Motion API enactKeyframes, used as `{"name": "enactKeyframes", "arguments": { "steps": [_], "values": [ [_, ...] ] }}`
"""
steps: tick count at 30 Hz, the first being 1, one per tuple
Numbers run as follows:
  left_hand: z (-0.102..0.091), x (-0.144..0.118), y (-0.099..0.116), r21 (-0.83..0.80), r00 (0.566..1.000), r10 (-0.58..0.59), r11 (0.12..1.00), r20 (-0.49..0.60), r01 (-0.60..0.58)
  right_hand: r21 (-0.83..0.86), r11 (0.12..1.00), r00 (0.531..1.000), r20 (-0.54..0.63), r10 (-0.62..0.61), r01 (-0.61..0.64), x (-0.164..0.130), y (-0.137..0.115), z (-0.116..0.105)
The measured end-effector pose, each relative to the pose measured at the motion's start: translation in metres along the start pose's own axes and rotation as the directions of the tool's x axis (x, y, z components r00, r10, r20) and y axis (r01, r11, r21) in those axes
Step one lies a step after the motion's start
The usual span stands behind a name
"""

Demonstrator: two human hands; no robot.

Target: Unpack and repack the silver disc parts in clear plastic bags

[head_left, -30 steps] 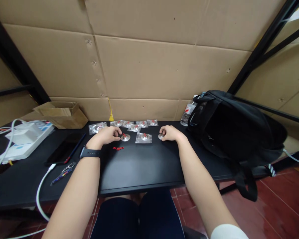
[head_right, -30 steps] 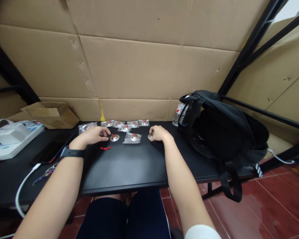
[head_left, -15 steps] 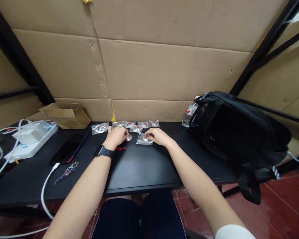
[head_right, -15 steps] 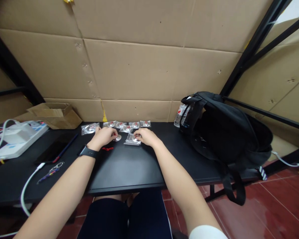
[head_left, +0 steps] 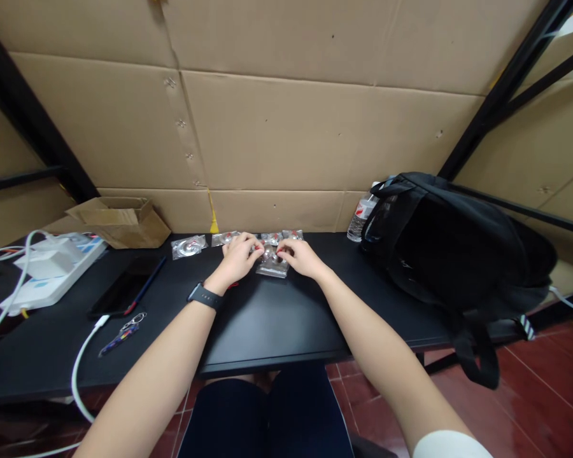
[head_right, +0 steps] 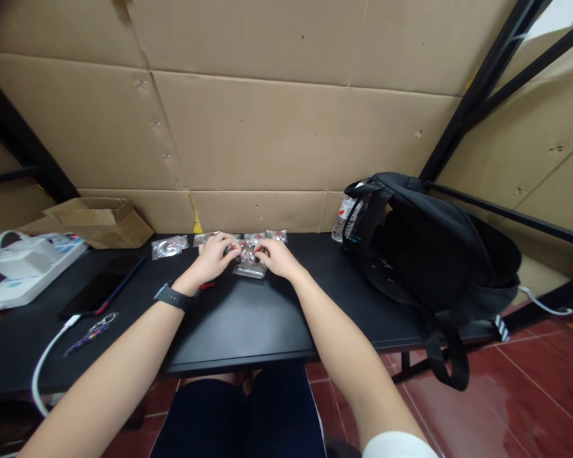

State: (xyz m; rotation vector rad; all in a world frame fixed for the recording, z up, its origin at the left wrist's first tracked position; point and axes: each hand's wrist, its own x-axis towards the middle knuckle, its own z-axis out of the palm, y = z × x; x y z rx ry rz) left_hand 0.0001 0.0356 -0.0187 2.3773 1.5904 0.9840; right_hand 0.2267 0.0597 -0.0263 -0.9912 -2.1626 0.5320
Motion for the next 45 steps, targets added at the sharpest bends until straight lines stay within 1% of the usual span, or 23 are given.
{"name": "enactKeyframes", "arguments": {
  "steps": [1,3,5,7,9,12,14,17,20,24,26,27,29,31,33,34,35,37,39,41,43,45],
  "values": [
    [0.002,0.000,0.002,-0.026,1.000,-0.009,1.000,-0.021,0.009,0.102,0.995,0.999,-0.051,0.012,-0.006,0.001,-0.001,0.001],
    [0.005,0.002,0.004,-0.079,0.997,-0.034,0.996,-0.066,0.029,0.292,0.956,0.988,-0.136,0.070,-0.028,0.002,-0.003,0.004],
    [0.007,0.003,0.003,-0.140,0.993,-0.056,0.989,-0.107,0.041,0.435,0.899,0.975,-0.174,0.138,-0.049,0.004,-0.007,0.007],
    [0.010,0.005,0.002,-0.201,0.988,-0.067,0.979,-0.138,0.038,0.530,0.846,0.967,-0.179,0.180,-0.059,0.004,-0.010,0.010],
    [0.013,0.006,0.002,-0.251,0.985,-0.061,0.968,-0.160,0.019,0.587,0.807,0.966,-0.165,0.198,-0.065,0.004,-0.014,0.013],
    [0.018,0.006,0.003,-0.310,0.983,-0.008,0.950,-0.182,-0.050,0.644,0.760,0.964,-0.140,0.228,-0.087,0.003,-0.017,0.017],
    [0.021,0.005,0.004,-0.336,0.980,0.011,0.939,-0.197,-0.078,0.702,0.703,0.959,-0.110,0.262,-0.111,0.002,-0.018,0.018],
    [0.024,0.006,0.003,-0.346,0.975,-0.013,0.936,-0.220,-0.065,0.786,0.603,0.962,-0.040,0.270,-0.136,0.000,-0.021,0.017],
    [0.026,0.007,0.001,-0.345,0.976,-0.020,0.937,-0.217,-0.057,0.824,0.549,0.967,-0.004,0.254,-0.141,-0.002,-0.025,0.013],
    [0.024,0.006,0.001,-0.309,0.982,-0.040,0.951,-0.183,-0.019,0.831,0.528,0.967,0.044,0.252,-0.176,-0.003,-0.028,0.010],
    [0.020,0.005,0.002,-0.279,0.988,-0.053,0.960,-0.145,0.010,0.835,0.514,0.961,0.062,0.268,-0.197,-0.003,-0.027,0.010],
    [0.017,0.005,0.003,-0.260,0.994,-0.044,0.965,-0.103,0.016,0.841,0.502,0.958,0.063,0.281,-0.202,-0.002,-0.025,0.009],
    [0.011,0.003,0.002,-0.191,0.999,0.011,0.982,0.033,-0.004,0.855,0.476,0.947,0.052,0.318,-0.207,-0.001,-0.022,0.008],
    [0.007,0.001,0.000,-0.099,0.977,0.092,0.992,0.193,-0.073,0.864,0.456,0.932,0.041,0.361,-0.215,0.000,-0.017,0.005],
    [0.004,-0.001,-0.003,-0.052,0.931,0.176,0.984,0.319,-0.168,0.858,0.464,0.922,0.029,0.385,-0.221,0.001,-0.013,0.002],
    [0.004,-0.001,-0.004,-0.055,0.909,0.216,0.976,0.357,-0.210,0.847,0.485,0.921,0.016,0.389,-0.220,0.001,-0.011,-0.001],
    [0.004,-0.002,-0.004,-0.070,0.890,0.251,0.968,0.381,-0.242,0.827,0.519,0.923,-0.002,0.386,-0.215,0.000,-0.009,-0.003],
    [0.005,-0.003,-0.003,-0.115,0.864,0.299,0.954,0.406,-0.276,0.755,0.621,0.932,-0.036,0.360,-0.210,-0.001,-0.007,-0.008],
    [0.006,-0.004,0.001,-0.153,0.845,0.328,0.945,0.422,-0.291,0.656,0.725,0.951,-0.035,0.307,-0.210,-0.003,-0.006,-0.013],
    [0.006,-0.005,0.006,-0.171,0.830,0.350,0.937,0.435,-0.305,0.583,0.780,0.966,0.035,0.255,-0.227,-0.005,-0.006,-0.018],
    [0.005,-0.006,0.009,-0.168,0.823,0.357,0.934,0.441,-0.315,0.556,0.785,0.962,0.135,0.237,-0.272,-0.007,-0.006,-0.021],
    [0.003,-0.006,0.010,-0.177,0.810,0.372,0.928,0.454,-0.328,0.531,0.781,0.944,0.211,0.254,-0.328,-0.009,-0.006,-0.023]
  ]
}}
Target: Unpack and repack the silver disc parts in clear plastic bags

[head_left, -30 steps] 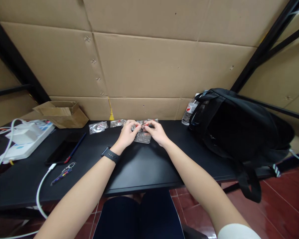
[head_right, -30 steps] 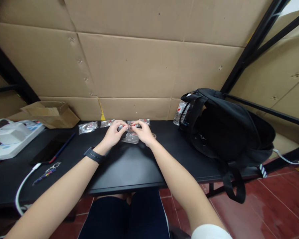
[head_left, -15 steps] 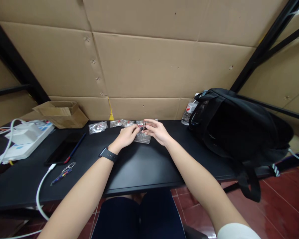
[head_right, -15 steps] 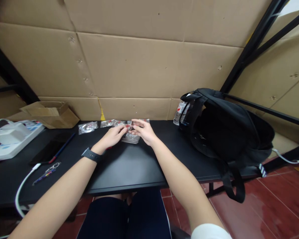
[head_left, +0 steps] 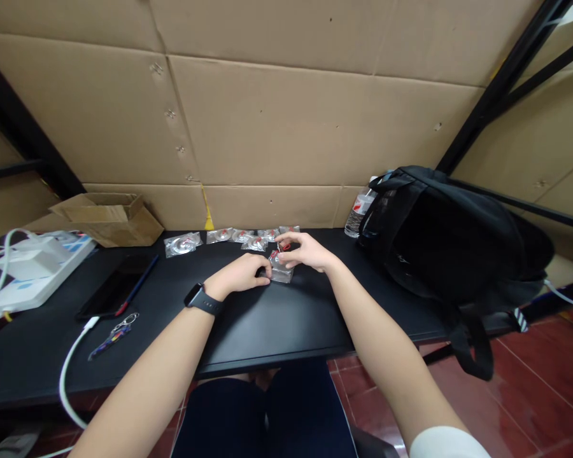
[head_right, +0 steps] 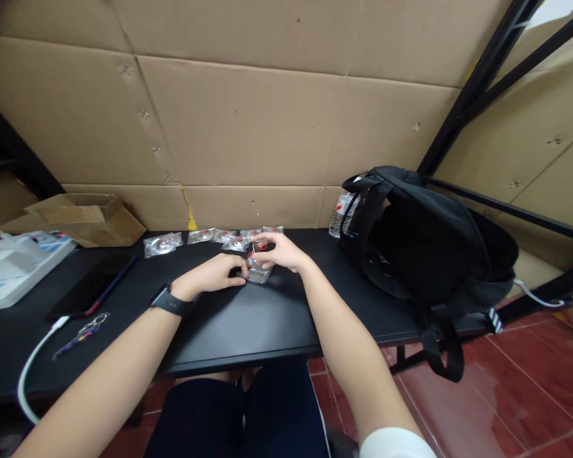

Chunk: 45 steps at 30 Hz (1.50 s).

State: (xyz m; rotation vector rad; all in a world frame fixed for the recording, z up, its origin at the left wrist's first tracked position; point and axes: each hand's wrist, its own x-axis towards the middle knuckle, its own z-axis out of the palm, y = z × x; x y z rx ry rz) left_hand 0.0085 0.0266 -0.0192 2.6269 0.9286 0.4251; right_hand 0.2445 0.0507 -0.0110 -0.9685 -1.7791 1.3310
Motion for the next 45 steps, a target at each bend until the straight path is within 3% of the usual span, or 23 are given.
{"name": "enactKeyframes", "arguments": {
  "steps": [4,8,11,13,17,20,25,28,33,41,45],
  "values": [
    [-0.003,-0.002,-0.001,0.000,0.998,0.059,0.998,0.029,-0.059,-0.115,0.991,0.998,-0.035,0.059,-0.063,0.003,0.006,0.001],
    [-0.004,-0.003,0.003,-0.033,0.990,0.098,0.995,0.105,-0.095,-0.282,0.959,0.995,-0.088,-0.039,0.013,0.009,0.011,-0.001],
    [-0.001,-0.002,0.012,0.024,0.989,0.067,0.997,0.134,-0.071,-0.515,0.849,0.981,-0.072,-0.182,0.120,0.005,0.007,-0.010],
    [0.002,-0.002,0.018,0.098,0.989,0.026,0.994,0.148,-0.041,-0.637,0.761,0.980,-0.042,-0.195,0.124,-0.002,-0.002,-0.019],
    [0.012,-0.001,0.024,0.179,0.988,-0.036,0.984,0.149,0.009,-0.748,0.662,0.999,0.034,-0.036,0.050,-0.022,-0.023,-0.031],
    [0.018,-0.001,0.023,0.185,0.989,-0.062,0.982,0.137,0.036,-0.826,0.563,0.996,0.057,0.068,0.009,-0.030,-0.032,-0.029],
    [0.021,-0.002,0.022,0.168,0.990,-0.068,0.985,0.121,0.048,-0.891,0.445,0.984,-0.015,0.177,-0.093,-0.028,-0.028,-0.016],
    [0.020,-0.002,0.023,0.158,0.989,-0.081,0.986,0.127,0.060,-0.894,0.439,0.983,-0.011,0.182,-0.091,-0.023,-0.021,-0.013],
    [0.018,-0.001,0.025,0.146,0.983,-0.095,0.987,0.158,0.072,-0.890,0.455,0.998,0.021,0.053,-0.005,-0.017,-0.015,-0.009],
    [0.018,-0.002,0.022,0.122,0.982,-0.092,0.990,0.163,0.073,-0.809,0.583,0.996,0.092,-0.004,0.077,-0.011,-0.010,-0.006],
    [0.019,-0.002,0.021,0.110,0.978,-0.105,0.990,0.183,0.085,-0.843,0.535,0.997,0.033,-0.066,0.064,-0.009,-0.007,-0.007]
  ]
}}
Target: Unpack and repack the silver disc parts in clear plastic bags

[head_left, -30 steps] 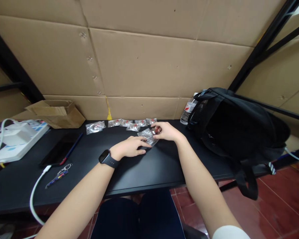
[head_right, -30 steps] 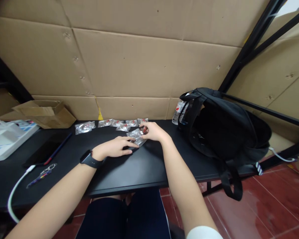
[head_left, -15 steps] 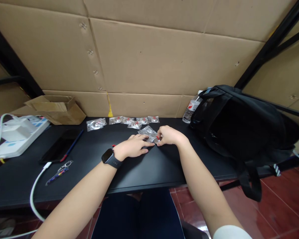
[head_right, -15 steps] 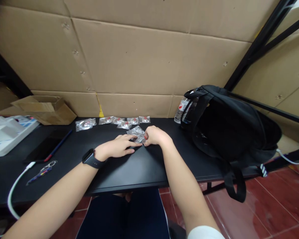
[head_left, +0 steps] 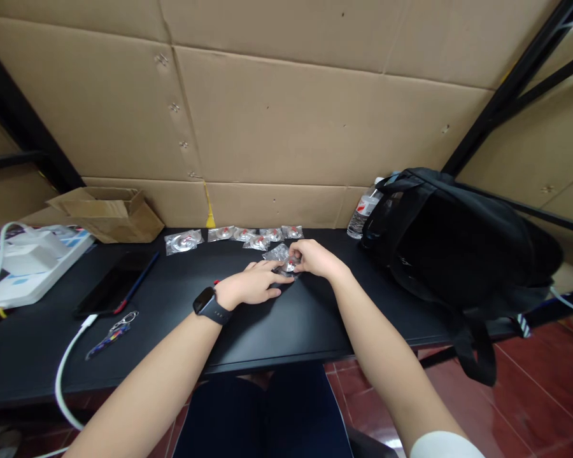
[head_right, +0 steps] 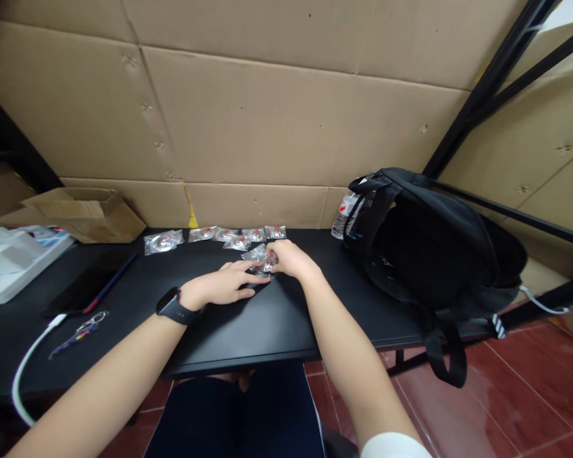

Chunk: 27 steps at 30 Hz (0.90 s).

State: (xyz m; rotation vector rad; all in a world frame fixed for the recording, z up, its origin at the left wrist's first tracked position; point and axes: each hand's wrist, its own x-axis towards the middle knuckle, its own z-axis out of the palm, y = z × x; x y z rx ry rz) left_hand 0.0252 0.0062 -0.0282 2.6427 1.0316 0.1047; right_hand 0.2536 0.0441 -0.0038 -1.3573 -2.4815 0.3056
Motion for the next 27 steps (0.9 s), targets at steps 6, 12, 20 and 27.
{"name": "enactKeyframes", "arguments": {
  "steps": [6,12,20,27],
  "values": [
    [0.000,-0.002,0.000,-0.010,1.000,-0.007,1.000,0.022,0.007,-0.118,0.988,0.989,-0.117,0.086,-0.100,0.004,-0.007,0.010],
    [-0.010,-0.003,-0.003,-0.008,0.996,0.031,0.999,-0.081,-0.032,-0.027,0.999,0.991,-0.130,0.015,-0.019,0.014,-0.004,0.018],
    [-0.010,0.003,-0.012,-0.096,0.923,0.014,0.994,-0.386,-0.055,0.391,0.917,0.994,0.042,-0.102,0.077,0.004,0.022,-0.004],
    [-0.005,0.013,-0.008,-0.077,0.900,-0.100,0.994,-0.425,0.074,0.364,0.923,0.989,0.028,-0.145,0.125,0.006,0.021,0.000]
  ]
}}
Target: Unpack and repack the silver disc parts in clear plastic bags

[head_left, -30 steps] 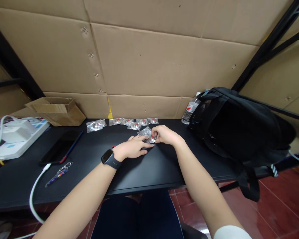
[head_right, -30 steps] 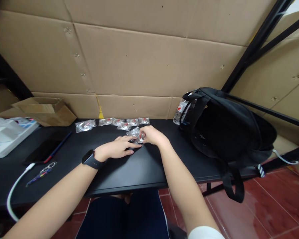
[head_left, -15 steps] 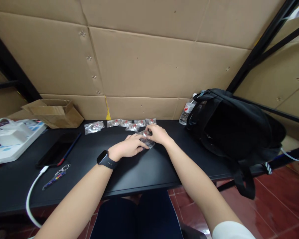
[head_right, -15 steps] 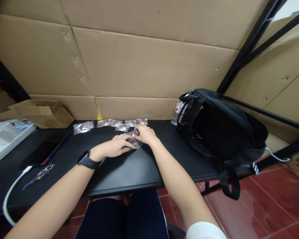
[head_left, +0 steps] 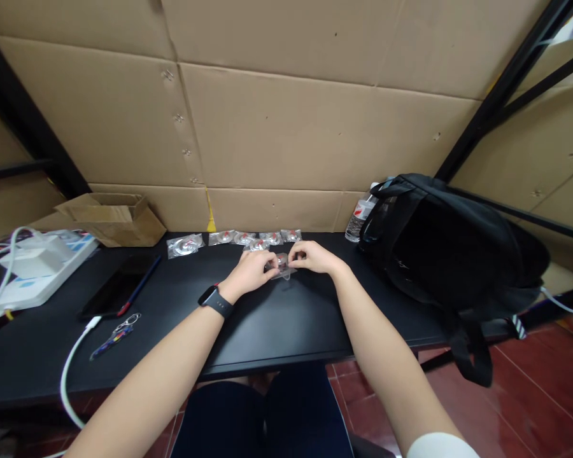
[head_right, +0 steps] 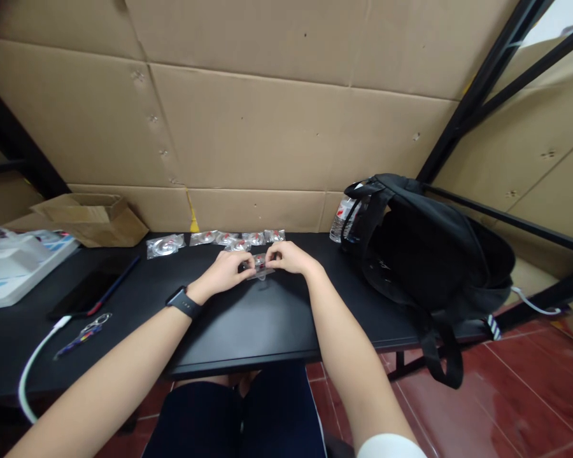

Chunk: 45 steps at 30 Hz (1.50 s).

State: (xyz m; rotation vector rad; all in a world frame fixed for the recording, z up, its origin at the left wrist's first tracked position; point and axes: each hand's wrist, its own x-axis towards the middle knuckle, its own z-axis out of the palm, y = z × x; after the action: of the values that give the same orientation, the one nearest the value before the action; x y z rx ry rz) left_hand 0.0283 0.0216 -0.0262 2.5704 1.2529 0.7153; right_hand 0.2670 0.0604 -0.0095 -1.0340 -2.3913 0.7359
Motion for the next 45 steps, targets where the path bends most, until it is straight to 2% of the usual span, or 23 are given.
{"name": "enactKeyframes", "arguments": {
  "steps": [4,8,11,13,15,18,21,24,28,33,35,39,42,45],
  "values": [
    [-0.001,0.002,-0.009,-0.118,0.991,-0.129,0.985,-0.016,0.127,0.057,0.995,0.996,-0.041,0.084,-0.082,-0.001,0.004,-0.003],
    [0.002,0.003,-0.023,-0.237,0.971,-0.240,0.943,0.005,0.234,0.195,0.969,0.984,-0.067,0.166,-0.150,0.002,0.012,0.000],
    [0.004,0.004,-0.025,-0.233,0.932,-0.360,0.910,-0.040,0.342,0.237,0.959,0.976,-0.114,0.185,-0.154,0.006,0.014,0.008],
    [0.004,0.004,-0.022,-0.196,0.906,-0.417,0.897,-0.071,0.397,0.206,0.968,0.970,-0.169,0.176,-0.140,0.007,0.013,0.014],
    [0.005,0.003,-0.018,-0.147,0.910,-0.403,0.910,-0.091,0.388,0.138,0.985,0.971,-0.198,0.132,-0.106,0.008,0.013,0.019],
    [0.008,0.002,-0.014,-0.032,0.942,-0.315,0.949,-0.115,0.314,-0.016,0.999,0.984,-0.172,0.043,-0.046,0.009,0.012,0.023],
    [0.014,0.002,-0.016,0.120,0.960,-0.252,0.956,-0.120,0.266,-0.203,0.979,0.990,-0.137,-0.021,-0.007,0.011,0.012,0.023],
    [0.020,0.002,-0.020,0.175,0.973,-0.208,0.959,-0.097,0.222,-0.309,0.950,0.992,-0.104,-0.074,0.038,0.011,0.014,0.022],
    [0.020,0.002,-0.022,0.155,0.987,-0.153,0.975,-0.041,0.158,-0.326,0.942,0.993,-0.064,-0.102,0.076,0.012,0.015,0.024],
    [0.018,0.002,-0.022,0.113,0.985,-0.172,0.979,0.008,0.170,-0.308,0.944,0.977,-0.132,-0.168,0.121,0.012,0.009,0.024],
    [0.018,0.002,-0.022,0.108,0.985,-0.173,0.980,0.023,0.169,-0.310,0.940,0.975,-0.124,-0.187,0.141,0.012,0.007,0.023],
    [0.020,0.003,-0.024,0.130,0.986,-0.162,0.979,0.041,0.155,-0.356,0.930,0.994,-0.027,-0.107,0.090,0.012,0.007,0.025],
    [0.021,0.003,-0.024,0.144,0.985,-0.168,0.977,0.048,0.159,-0.393,0.919,0.998,-0.027,-0.061,0.045,0.015,0.010,0.028],
    [0.020,0.002,-0.023,0.139,0.983,-0.174,0.977,0.067,0.163,-0.391,0.919,0.997,-0.037,-0.066,0.046,0.017,0.009,0.028]
  ]
}}
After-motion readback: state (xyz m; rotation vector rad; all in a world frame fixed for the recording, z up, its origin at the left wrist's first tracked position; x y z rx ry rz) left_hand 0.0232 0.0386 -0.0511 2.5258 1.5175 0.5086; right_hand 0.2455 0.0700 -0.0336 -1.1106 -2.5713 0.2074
